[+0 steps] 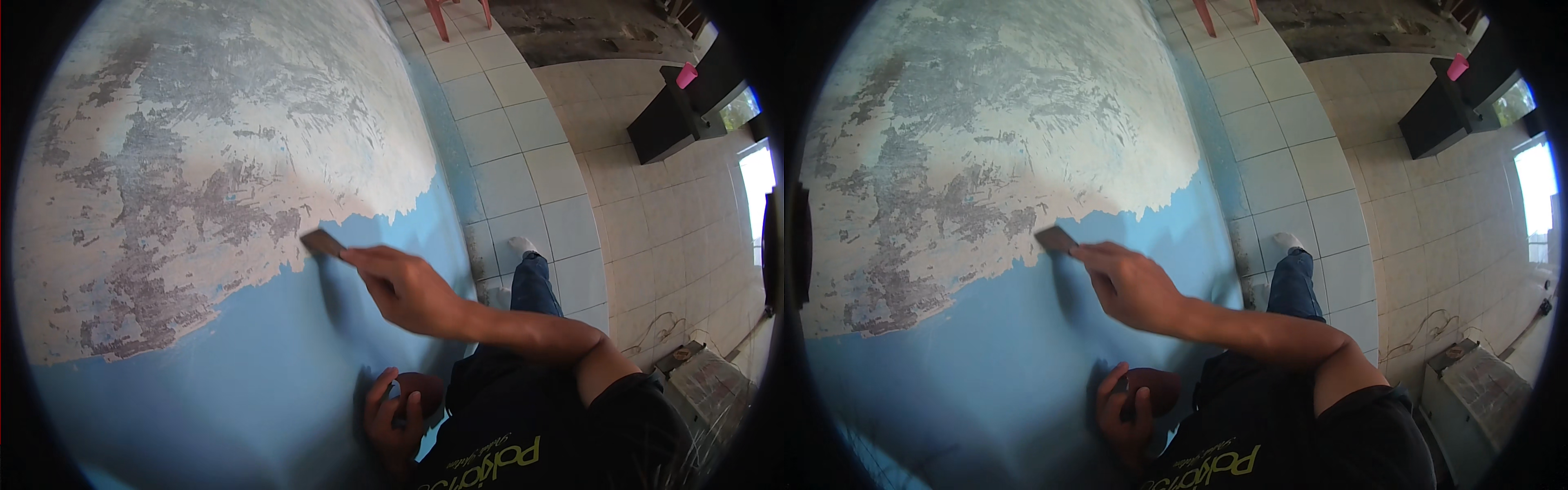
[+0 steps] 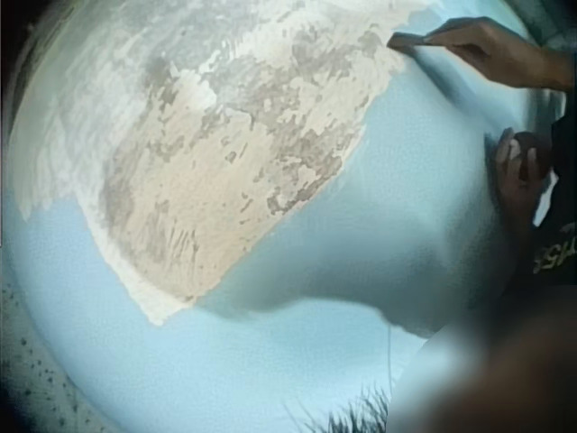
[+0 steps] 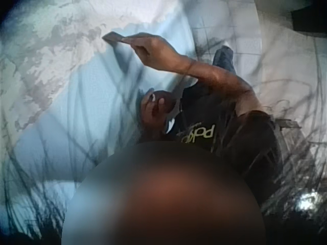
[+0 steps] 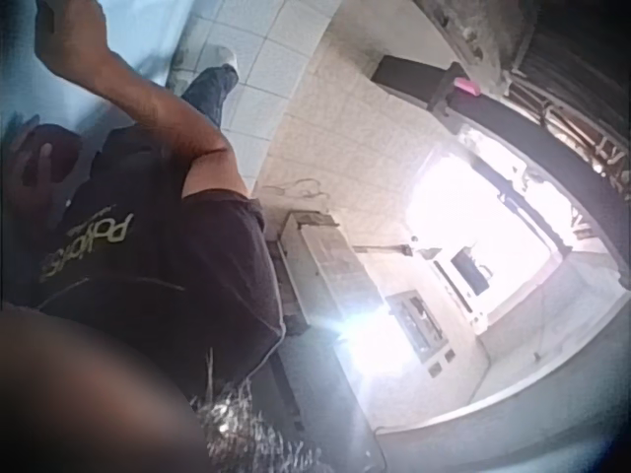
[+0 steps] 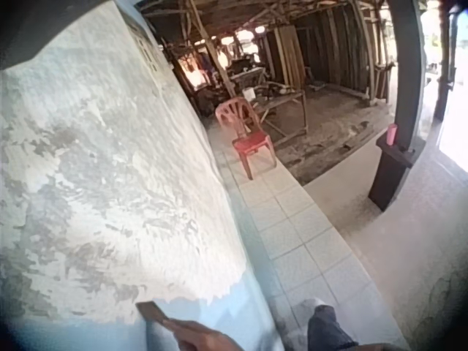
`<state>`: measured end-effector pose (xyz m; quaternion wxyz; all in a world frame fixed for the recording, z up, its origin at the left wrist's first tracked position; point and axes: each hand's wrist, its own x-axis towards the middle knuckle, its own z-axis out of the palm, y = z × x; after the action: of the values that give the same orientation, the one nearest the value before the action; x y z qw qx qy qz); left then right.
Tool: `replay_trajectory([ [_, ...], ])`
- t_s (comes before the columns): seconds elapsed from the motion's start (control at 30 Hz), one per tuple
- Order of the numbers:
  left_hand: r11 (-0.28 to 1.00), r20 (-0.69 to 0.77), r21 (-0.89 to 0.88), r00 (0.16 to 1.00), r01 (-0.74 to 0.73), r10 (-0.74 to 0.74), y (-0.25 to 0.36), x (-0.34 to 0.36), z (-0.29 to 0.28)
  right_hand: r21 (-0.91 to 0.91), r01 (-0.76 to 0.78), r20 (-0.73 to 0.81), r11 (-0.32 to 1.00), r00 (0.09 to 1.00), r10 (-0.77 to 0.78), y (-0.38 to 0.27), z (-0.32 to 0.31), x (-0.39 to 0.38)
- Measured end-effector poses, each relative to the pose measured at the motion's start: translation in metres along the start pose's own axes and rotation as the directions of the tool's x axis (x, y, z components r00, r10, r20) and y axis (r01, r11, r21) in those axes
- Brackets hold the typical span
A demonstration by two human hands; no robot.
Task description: The person scrapes old peeling paint off an interior wall using a putty knife.
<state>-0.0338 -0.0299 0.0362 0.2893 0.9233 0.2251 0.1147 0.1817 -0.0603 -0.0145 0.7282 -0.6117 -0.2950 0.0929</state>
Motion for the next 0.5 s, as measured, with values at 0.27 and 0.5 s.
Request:
replay_trajectory([
  [0.27,1.000,0.003,0.016,1.000,-0.013,0.013,-0.004,-0.001,-0.001,-0.018,-0.003,0.039,1.000,0.999,0.003,0.003,-0.004,-0.004],
  [0.5,1.000,-0.017,0.000,1.000,0.000,0.000,-0.004,-0.001,0.001,-0.007,-0.035,0.033,0.999,0.999,0.036,-0.001,0.001,-0.011],
])
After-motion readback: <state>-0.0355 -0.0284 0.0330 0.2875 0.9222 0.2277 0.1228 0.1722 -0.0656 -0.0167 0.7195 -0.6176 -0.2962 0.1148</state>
